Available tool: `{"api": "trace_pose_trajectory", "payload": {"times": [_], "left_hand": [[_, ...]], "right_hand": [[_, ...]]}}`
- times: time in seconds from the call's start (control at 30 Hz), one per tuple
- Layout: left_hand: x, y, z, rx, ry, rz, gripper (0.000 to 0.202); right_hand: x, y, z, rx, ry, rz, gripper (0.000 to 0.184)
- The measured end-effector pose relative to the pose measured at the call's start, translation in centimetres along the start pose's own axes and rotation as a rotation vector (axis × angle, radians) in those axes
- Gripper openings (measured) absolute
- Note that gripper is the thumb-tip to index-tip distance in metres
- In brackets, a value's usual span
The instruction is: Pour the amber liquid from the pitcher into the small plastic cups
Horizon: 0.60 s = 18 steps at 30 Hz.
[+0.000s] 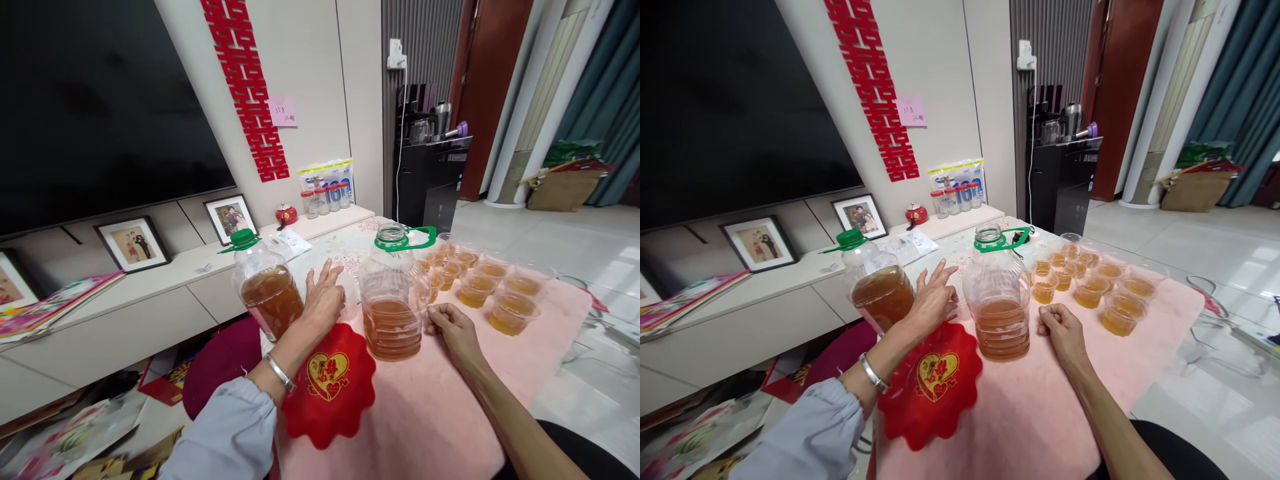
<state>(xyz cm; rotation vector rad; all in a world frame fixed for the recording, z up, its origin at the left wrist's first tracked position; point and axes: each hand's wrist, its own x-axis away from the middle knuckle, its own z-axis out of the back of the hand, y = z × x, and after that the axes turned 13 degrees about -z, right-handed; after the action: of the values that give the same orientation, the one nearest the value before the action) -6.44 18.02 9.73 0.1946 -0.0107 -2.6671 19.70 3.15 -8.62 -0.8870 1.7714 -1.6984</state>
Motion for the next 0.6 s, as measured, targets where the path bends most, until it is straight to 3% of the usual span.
{"api": "trace_pose_trajectory", "payload": {"times": [0.37,0.6], "left_hand": [[-0.1,-0.7,-0.1,0.014,-0.012,0.033,0.019],[0.7,-0.2,1.6,0.027,0.011,0.062,0.02]], "right_hand": [[0.4,-0.4,0.1,0.017,-0.021,-0.023,0.028],[0.3,-0.5,0.2,0.042,-0.012,-0.037,0.027]]}}
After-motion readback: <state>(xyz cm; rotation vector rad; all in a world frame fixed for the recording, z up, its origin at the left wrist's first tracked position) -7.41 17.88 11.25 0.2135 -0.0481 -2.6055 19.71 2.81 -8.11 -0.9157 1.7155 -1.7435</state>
